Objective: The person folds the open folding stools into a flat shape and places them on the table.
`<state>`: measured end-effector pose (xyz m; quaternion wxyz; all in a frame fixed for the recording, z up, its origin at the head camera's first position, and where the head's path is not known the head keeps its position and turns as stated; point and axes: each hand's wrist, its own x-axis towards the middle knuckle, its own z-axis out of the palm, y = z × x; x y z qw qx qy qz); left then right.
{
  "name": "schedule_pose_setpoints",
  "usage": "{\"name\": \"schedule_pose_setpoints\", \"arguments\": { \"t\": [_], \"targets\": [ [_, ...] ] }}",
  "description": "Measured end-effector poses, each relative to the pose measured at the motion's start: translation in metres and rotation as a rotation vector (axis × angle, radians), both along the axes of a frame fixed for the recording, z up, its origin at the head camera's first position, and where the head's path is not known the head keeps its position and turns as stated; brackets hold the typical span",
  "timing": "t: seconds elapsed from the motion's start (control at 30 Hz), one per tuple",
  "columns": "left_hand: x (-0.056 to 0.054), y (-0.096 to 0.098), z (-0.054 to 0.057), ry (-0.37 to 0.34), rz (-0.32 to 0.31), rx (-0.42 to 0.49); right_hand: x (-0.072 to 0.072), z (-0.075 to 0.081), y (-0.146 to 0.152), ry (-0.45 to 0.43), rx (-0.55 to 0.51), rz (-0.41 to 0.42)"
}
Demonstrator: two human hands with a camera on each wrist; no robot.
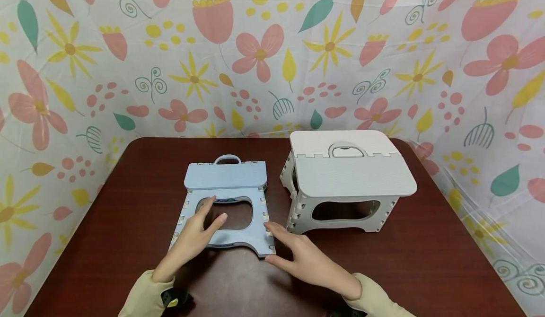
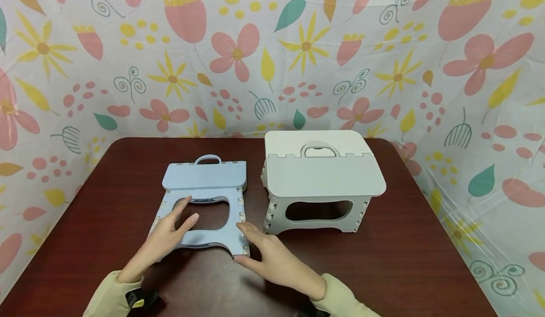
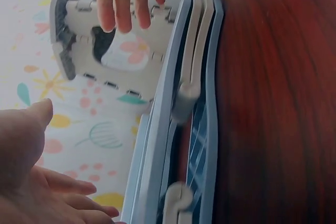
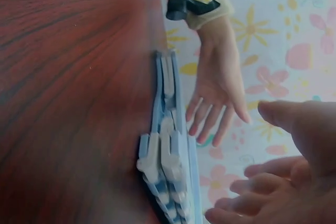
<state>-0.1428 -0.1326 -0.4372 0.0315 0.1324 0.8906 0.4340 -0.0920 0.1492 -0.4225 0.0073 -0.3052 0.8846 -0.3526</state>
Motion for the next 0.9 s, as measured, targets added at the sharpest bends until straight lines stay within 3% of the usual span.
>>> {"name": "schedule_pose_setpoints", "arguments": {
  "t": [0.23, 0.63, 0.9],
  "targets": [
    [0.002, 0.014, -0.004, -0.061, -0.077, 0.029, 0.000, 0.008, 0.024, -0.108, 0.016, 0.042],
    [0.003, 0.030, -0.004, -0.074, -0.136, 0.029, -0.006, 0.017, 0.062, -0.191, 0.031, 0.165],
    [0.004, 0.038, -0.007, -0.079, -0.163, 0.020, -0.005, 0.018, 0.076, -0.307, 0.029, 0.228]
  ]
}}
